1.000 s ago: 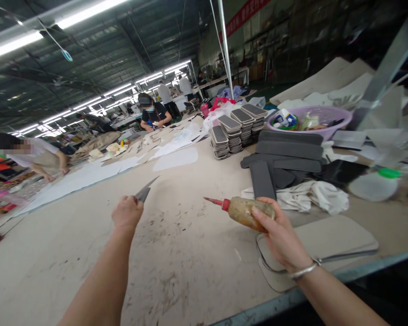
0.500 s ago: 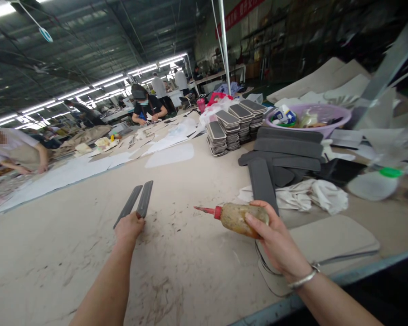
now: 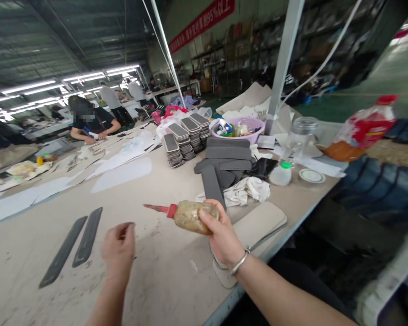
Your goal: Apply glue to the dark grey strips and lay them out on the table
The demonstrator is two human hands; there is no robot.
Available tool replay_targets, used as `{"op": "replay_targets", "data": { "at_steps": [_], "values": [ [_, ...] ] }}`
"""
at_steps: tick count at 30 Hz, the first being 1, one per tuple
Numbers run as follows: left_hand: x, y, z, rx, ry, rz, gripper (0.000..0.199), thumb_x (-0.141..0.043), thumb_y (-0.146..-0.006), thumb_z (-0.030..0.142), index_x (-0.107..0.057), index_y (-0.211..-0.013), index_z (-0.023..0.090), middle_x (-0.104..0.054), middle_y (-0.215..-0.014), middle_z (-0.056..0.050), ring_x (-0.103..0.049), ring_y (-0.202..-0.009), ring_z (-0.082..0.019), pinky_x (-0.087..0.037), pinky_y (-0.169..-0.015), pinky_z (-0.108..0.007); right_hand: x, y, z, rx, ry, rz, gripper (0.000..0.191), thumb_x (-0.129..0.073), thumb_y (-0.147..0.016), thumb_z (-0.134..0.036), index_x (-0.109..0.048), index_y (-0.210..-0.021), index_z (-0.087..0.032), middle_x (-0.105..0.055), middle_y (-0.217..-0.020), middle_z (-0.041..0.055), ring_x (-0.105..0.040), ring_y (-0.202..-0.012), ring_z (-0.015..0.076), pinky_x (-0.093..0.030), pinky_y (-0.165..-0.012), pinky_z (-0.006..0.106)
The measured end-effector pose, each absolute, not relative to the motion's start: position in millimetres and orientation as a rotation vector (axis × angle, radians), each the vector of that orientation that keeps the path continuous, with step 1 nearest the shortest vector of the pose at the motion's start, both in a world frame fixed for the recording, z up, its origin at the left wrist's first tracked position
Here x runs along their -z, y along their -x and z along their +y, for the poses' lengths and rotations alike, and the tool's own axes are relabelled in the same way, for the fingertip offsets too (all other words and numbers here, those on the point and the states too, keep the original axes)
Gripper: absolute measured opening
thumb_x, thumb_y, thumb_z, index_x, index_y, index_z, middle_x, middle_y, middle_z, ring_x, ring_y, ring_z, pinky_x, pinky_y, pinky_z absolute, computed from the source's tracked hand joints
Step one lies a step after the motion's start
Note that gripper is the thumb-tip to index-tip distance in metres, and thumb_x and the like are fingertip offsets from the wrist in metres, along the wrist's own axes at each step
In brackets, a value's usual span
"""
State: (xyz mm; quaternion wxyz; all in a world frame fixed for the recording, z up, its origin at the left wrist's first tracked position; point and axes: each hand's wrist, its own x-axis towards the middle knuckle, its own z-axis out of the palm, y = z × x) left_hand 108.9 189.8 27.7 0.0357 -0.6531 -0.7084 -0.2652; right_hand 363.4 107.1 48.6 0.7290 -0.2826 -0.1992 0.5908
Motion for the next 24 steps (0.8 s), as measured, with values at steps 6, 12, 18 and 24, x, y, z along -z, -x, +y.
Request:
{"op": "replay_targets", "data": {
  "at_steps": [6,12,18,24],
  "values": [
    [-16,-285,167,0.998,2.775,-1.781,0.03,-0.049,-0.084,0.039,-0.066,-0.092,0.016,-0.066,-0.089,-0.007,-0.062,-0.076,-0.016,-0.049,-0.071,-0.027,-67,-403,114,-1.077,0.618,-0.341,0.046,-0.073,-0.066,-0.038,-0.043,-0.098,-0.025,-0.058,-0.092,-0.0006,-0.06,-0.081,0.0157,-0.051,-0.068,0.027],
    [-13,-342,168,0.517,2.78,-1.684,0.028,-0.06,-0.077,0.037,-0.067,-0.091,0.014,-0.065,-0.09,-0.011,-0.061,-0.085,-0.021,-0.046,-0.077,-0.03,-72,-453,121,-0.889,0.668,-0.201,0.044,-0.074,-0.066,-0.037,-0.045,-0.098,-0.027,-0.06,-0.091,-0.0032,-0.061,-0.078,0.0141,-0.048,-0.06,0.022],
    [-16,-355,170,0.345,2.704,-1.725,0.021,-0.055,-0.076,0.028,-0.066,-0.083,0.012,-0.062,-0.085,-0.013,-0.061,-0.081,-0.023,-0.043,-0.068,-0.031,-73,-454,122,-0.936,0.61,-0.162,0.044,-0.075,-0.066,-0.036,-0.045,-0.097,-0.026,-0.06,-0.089,-0.0037,-0.061,-0.076,0.013,-0.048,-0.059,0.021],
    [-18,-355,168,0.316,2.704,-1.738,0.021,-0.047,-0.08,0.019,-0.065,-0.072,0.015,-0.061,-0.079,-0.012,-0.061,-0.076,-0.019,-0.041,-0.064,-0.028,-73,-446,119,-0.982,0.602,-0.188,0.045,-0.077,-0.065,-0.033,-0.048,-0.098,-0.026,-0.06,-0.089,-0.0033,-0.06,-0.078,0.0123,-0.049,-0.062,0.021]
  ]
}}
